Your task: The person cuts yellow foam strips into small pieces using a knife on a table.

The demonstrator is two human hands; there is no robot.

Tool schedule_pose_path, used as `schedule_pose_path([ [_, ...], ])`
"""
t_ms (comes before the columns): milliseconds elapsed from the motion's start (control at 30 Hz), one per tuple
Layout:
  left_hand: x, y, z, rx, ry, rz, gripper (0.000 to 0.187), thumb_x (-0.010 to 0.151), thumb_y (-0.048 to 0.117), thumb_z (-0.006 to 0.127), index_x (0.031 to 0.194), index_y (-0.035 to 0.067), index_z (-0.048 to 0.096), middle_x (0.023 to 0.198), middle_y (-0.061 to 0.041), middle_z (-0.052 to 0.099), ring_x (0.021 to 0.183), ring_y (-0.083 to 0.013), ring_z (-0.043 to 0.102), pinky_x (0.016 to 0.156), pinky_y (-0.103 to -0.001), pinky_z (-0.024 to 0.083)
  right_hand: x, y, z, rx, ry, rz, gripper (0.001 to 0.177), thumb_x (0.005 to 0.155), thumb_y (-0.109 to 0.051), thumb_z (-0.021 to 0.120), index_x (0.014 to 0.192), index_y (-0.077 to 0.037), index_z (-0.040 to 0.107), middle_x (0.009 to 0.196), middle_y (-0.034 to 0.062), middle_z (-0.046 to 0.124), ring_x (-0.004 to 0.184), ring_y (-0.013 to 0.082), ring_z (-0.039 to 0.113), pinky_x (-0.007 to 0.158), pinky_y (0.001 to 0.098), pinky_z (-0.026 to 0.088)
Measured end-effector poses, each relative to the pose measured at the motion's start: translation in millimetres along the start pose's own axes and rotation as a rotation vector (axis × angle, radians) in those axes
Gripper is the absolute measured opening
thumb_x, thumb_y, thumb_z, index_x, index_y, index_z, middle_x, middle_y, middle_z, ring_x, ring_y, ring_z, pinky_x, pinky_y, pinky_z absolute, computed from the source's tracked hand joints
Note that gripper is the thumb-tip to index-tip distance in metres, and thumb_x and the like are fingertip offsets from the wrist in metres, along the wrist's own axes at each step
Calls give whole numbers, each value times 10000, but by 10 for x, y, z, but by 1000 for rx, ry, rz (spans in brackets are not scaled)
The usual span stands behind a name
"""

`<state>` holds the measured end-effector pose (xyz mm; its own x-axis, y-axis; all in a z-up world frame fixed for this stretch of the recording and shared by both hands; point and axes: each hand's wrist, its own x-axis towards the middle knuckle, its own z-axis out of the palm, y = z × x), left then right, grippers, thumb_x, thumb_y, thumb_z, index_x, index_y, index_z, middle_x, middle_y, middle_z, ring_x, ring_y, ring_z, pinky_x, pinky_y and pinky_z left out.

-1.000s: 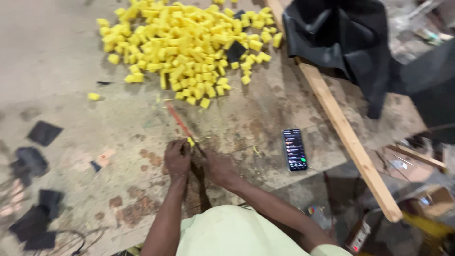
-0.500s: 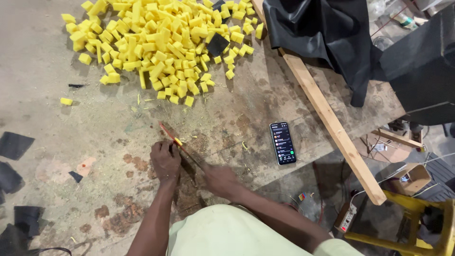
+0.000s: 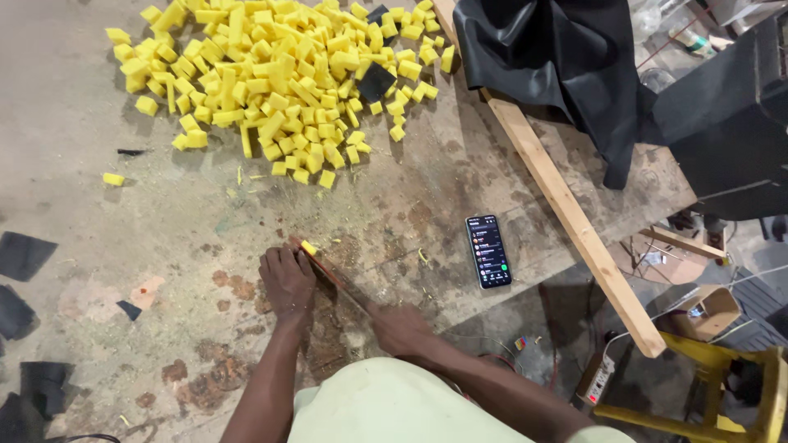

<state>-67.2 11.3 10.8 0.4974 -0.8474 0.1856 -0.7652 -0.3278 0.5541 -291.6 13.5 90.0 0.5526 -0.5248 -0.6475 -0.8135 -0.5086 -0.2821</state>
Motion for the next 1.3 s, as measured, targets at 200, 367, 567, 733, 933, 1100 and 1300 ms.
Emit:
schedule_pose_path([
  [200, 21, -64, 0, -143, 113, 12, 172, 1025, 164, 585, 1082, 2, 584, 1100, -220, 514, 1065, -417, 502, 957, -542, 423, 525, -238, -189, -6, 289, -119, 314, 950, -208, 582, 1215, -48, 531, 792, 165, 723, 707, 371, 680, 577, 481, 510],
  [367, 0, 16, -99, -317, 237, -115, 111, 1034, 83, 555, 1095, -10, 546, 1094, -231, 495, 1048, -424, 503, 900, -534, 408, 67, -28, -174, -11, 36, 7, 397, 969, -211, 530, 1338, -75, 479, 798, 183, 720, 700, 374, 716, 617, 515, 543],
  [567, 3, 52, -133, -491, 247, -165, 164, 970, 109, 596, 1087, 15, 529, 1050, -203, 558, 970, -382, 565, 861, -485, 470, 140, 223, -433, -111, 196, -20, 288, 988, -206, 510, 1253, -107, 560, 807, 168, 717, 696, 404, 709, 599, 548, 527],
  [733, -9, -19, -114, -472, 178, -224, 200, 1068, 135, 564, 1213, 3, 527, 1095, -193, 575, 941, -338, 605, 845, -456, 500, 451, 259, -807, 205, 471, 50, 272, 1119, -282, 405, 1250, -107, 566, 622, 62, 603, 489, 277, 603, 434, 486, 484],
  [933, 1, -5, -153, -479, 258, -109, 251, 980, 84, 652, 1209, -1, 597, 1142, -194, 578, 989, -332, 630, 836, -441, 542, 253, 12, -435, 188, 220, 27, 605, 1023, -286, 546, 1527, -36, 323, 623, 82, 623, 517, 305, 618, 501, 472, 518],
  [1100, -25, 73, -207, -471, 68, -199, 252, 877, 104, 716, 1109, 30, 652, 1114, -134, 618, 962, -264, 653, 808, -370, 565, 207, 113, -147, 185, 513, -160, 456, 863, -208, 672, 1296, -99, 577, 797, 164, 690, 722, 398, 690, 627, 542, 515],
  [1300, 30, -85, -148, -549, 218, -272, 205, 968, 67, 639, 1168, 27, 654, 1150, -156, 595, 906, -271, 628, 784, -393, 539, 288, 137, 0, 244, 546, -106, 246, 866, -184, 698, 1068, -93, 593, 743, 162, 686, 711, 399, 686, 630, 541, 507],
])
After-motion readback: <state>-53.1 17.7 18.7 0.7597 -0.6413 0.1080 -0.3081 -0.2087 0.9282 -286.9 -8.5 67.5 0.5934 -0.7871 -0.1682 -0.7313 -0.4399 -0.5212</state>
